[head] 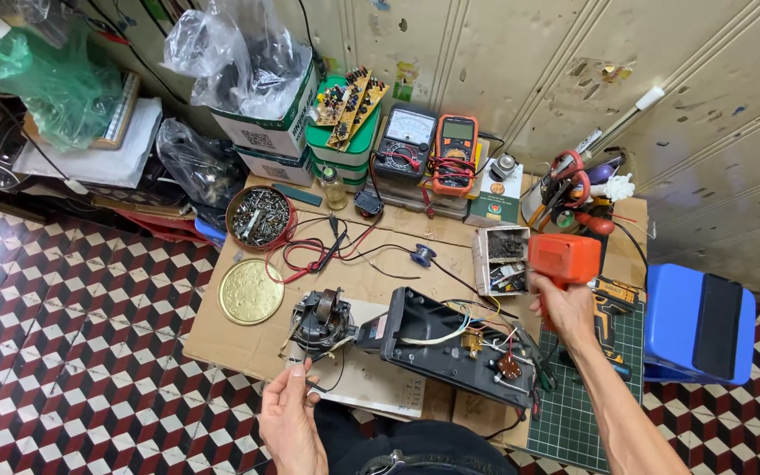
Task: Repairing and inspecting internal wiring of an electrical appliance at a workbench.
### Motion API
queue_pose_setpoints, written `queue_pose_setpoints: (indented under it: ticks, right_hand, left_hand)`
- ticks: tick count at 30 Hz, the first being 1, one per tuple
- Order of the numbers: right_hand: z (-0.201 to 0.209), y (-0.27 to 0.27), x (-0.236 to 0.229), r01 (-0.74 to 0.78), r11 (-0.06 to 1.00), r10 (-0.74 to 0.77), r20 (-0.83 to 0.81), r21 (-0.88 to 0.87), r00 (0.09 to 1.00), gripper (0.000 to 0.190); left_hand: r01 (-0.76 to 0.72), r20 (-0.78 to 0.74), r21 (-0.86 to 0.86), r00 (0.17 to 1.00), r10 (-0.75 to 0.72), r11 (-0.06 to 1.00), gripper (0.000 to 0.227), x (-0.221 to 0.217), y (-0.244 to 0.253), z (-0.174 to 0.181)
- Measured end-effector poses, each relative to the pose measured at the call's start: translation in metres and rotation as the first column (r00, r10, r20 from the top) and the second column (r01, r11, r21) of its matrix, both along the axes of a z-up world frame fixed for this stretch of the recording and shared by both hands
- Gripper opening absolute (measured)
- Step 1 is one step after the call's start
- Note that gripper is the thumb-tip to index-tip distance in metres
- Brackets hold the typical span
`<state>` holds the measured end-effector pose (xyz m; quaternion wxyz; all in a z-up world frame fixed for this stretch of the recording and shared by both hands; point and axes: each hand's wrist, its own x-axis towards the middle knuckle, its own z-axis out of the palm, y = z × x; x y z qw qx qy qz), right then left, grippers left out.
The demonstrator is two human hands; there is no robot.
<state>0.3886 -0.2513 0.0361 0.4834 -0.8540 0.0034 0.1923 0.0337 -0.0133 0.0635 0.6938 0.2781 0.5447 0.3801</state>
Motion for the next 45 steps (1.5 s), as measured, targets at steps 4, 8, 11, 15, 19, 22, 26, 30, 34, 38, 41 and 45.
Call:
queue_pose_setpoints:
  ticks: [4, 8, 11, 15, 19, 22, 26, 30, 34, 38, 41, 45]
  right_hand:
    - [0.057, -0.015, -0.037, -0.010, 0.974, -0.014, 0.105, 0.228, 0.994, 0.023]
    - [0.081, -0.031, -0.081, -0.002, 0.963, -0.038, 0.142, 0.271, 0.989, 0.018]
    - [0.085, -0.038, -0.101, -0.027, 0.994, -0.002, 0.264, 0.106, 0.964, 0.019]
    - [0.081, -0.040, -0.130, -0.185, 0.976, 0.124, 0.415, 0.112, 0.901, 0.023]
    - [0.073, -0.029, -0.150, -0.089, 0.921, 0.033, 0.153, 0.379, 0.988, 0.024]
    - [0.080, -0.013, -0.157, -0.131, 0.940, 0.052, 0.248, 0.314, 0.967, 0.020]
    - [0.108, 0.007, -0.142, -0.113, 0.931, -0.002, 0.315, 0.347, 0.949, 0.019]
    - [0.090, -0.010, -0.092, -0.070, 0.989, 0.026, 0.317, 0.128, 0.948, 0.026]
    - [0.046, -0.023, -0.033, -0.010, 0.994, 0.039, 0.277, -0.105, 0.960, 0.031]
    - [0.017, -0.024, -0.010, -0.003, 0.988, 0.028, 0.165, -0.152, 0.986, 0.033]
    - [0.005, -0.023, -0.005, 0.007, 0.993, 0.008, 0.120, -0.121, 0.993, 0.034]
    - [0.003, -0.023, -0.005, -0.001, 0.990, 0.014, 0.097, -0.138, 0.995, 0.034]
  left_hand:
    - [-0.004, 0.020, 0.006, 1.000, 0.003, 1.000, 0.026, 0.002, 0.002, -0.002]
    - [0.018, 0.042, 0.001, 0.999, -0.018, 1.000, 0.026, 0.000, 0.001, -0.005]
    - [0.038, 0.058, -0.017, 0.998, -0.037, 0.999, 0.025, 0.005, 0.002, -0.013]
    - [0.045, 0.079, -0.044, 0.996, -0.042, 0.998, 0.024, 0.005, -0.001, 0.006]
    - [0.043, 0.106, -0.052, 0.994, -0.038, 0.998, 0.024, 0.006, -0.001, 0.016]
    - [0.039, 0.116, -0.064, 0.993, -0.032, 0.997, 0.024, 0.004, -0.002, 0.018]
    - [0.071, 0.121, -0.070, 0.991, -0.063, 0.995, 0.024, 0.001, -0.001, 0.007]
    - [0.079, 0.096, -0.074, 0.993, -0.071, 0.994, 0.024, -0.005, 0.002, -0.015]
    - [0.061, 0.036, -0.070, 0.998, -0.058, 0.996, 0.024, -0.012, 0.007, -0.042]
    - [0.035, 0.012, -0.053, 0.999, -0.034, 0.998, 0.023, -0.014, 0.010, -0.042]
    - [0.003, 0.000, -0.047, 1.000, -0.003, 0.999, 0.023, -0.014, 0.009, -0.038]
    - [-0.007, 0.003, -0.054, 1.000, 0.008, 0.999, 0.023, -0.011, 0.005, -0.036]
